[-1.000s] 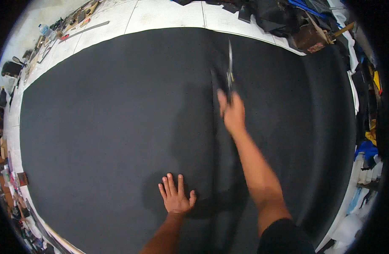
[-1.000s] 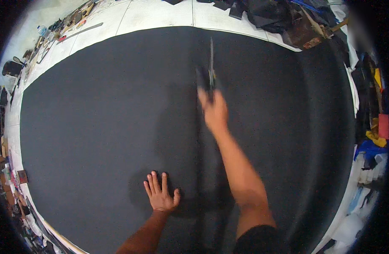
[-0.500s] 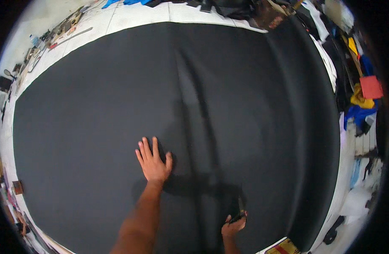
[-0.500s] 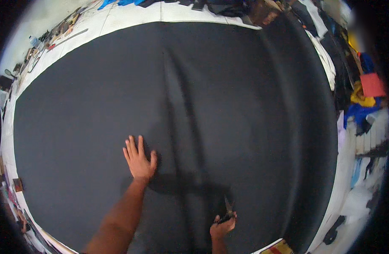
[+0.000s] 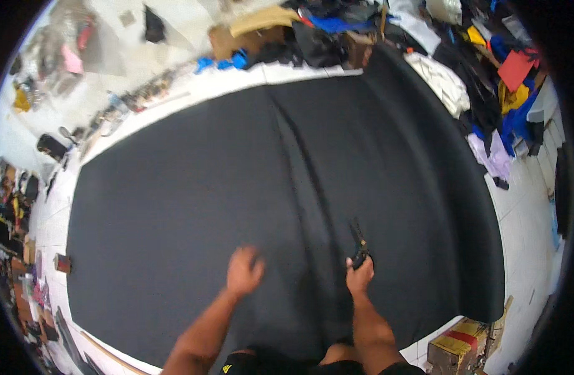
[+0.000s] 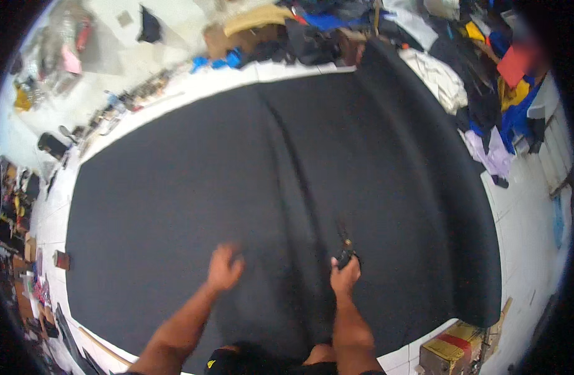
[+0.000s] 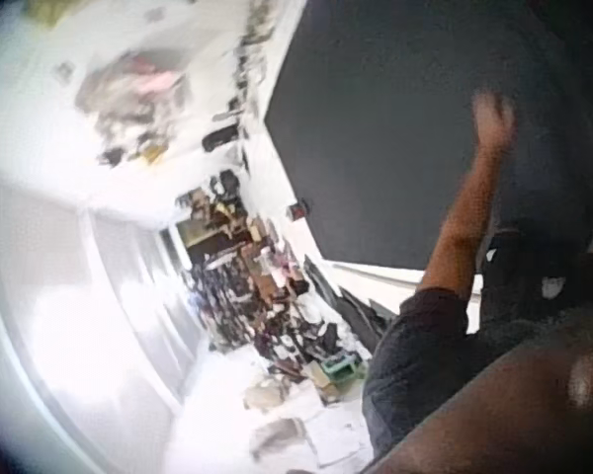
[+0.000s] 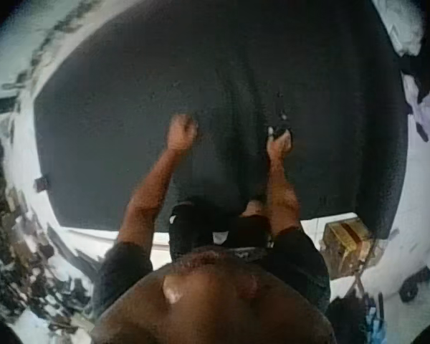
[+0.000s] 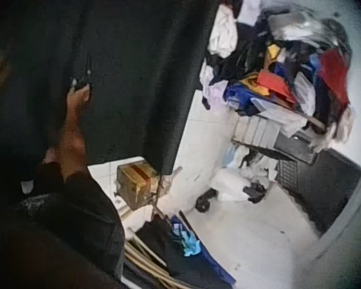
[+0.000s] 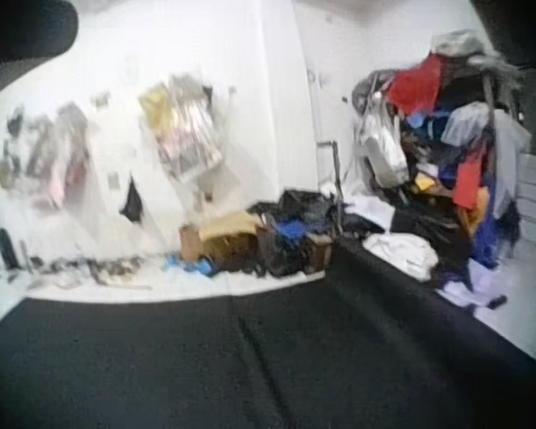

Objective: The person cuts a large piece of black fabric on a floor workspace using shears, then folds and adjusts the resulting pieces.

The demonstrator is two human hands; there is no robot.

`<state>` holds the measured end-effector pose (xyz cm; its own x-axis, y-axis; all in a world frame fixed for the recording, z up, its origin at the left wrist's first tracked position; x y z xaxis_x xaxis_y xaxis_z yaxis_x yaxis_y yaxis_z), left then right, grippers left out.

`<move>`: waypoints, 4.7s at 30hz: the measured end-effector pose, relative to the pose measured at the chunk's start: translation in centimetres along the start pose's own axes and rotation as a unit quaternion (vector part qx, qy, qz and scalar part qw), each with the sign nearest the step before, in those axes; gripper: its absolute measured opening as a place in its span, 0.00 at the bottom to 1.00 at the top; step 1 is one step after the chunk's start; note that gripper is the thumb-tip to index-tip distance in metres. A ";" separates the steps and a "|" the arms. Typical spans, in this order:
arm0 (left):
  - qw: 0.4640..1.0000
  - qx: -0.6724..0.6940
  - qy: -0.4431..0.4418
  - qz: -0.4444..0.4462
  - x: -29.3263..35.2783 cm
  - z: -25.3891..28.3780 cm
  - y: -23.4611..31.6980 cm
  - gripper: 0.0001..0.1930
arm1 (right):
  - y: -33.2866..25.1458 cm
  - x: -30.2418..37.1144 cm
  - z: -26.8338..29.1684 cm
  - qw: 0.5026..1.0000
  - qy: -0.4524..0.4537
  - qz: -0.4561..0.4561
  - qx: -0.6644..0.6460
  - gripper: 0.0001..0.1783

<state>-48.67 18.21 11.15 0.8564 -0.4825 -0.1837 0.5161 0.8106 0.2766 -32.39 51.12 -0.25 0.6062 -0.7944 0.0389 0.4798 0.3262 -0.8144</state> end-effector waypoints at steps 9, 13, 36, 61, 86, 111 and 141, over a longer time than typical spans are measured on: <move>0.970 0.048 -0.090 0.219 40.3 10.3 1.4 0.21 | 11.6 24.0 23.5 0.991 -0.044 -0.045 0.118 0.26; 0.973 0.093 -0.051 0.207 44.1 14.0 5.6 0.30 | 23.8 38.4 30.2 0.979 -0.076 -0.178 0.064 0.24; 0.993 -0.018 -0.095 0.070 45.7 19.1 12.0 0.36 | 20.3 33.4 25.1 0.966 -0.222 0.033 0.125 0.32; 0.787 0.106 -0.599 0.098 33.8 23.3 30.6 0.31 | -9.8 11.9 41.0 0.795 0.040 -0.453 -0.401 0.56; 0.727 0.557 -0.344 0.207 -21.6 28.5 49.0 0.19 | -47.6 -3.1 49.9 0.984 -0.007 -0.178 -0.009 0.16; 0.701 0.502 -0.366 0.349 -43.8 45.6 -6.0 0.29 | -70.2 35.0 20.5 0.897 -0.082 -0.399 0.172 0.28; 0.864 0.332 -0.301 0.229 -22.8 75.7 -70.9 0.22 | -99.9 79.0 -26.8 0.889 -0.188 -0.313 0.277 0.28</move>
<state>-103.59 -53.37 67.09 0.7233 -0.4083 0.5569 -0.1558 0.6891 0.7077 -49.39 -57.97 68.68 0.2291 -0.7159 0.6595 0.9734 0.1653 -0.1587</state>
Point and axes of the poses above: each hand's wrist, its own x-axis away from the middle knuckle, its own z-axis out of the back of the hand, y = z × x, the point moved 1 cm from there along -x, towards the middle knuckle, and after that the axes turned 14 degrees about -x, right-handed, at the moved point
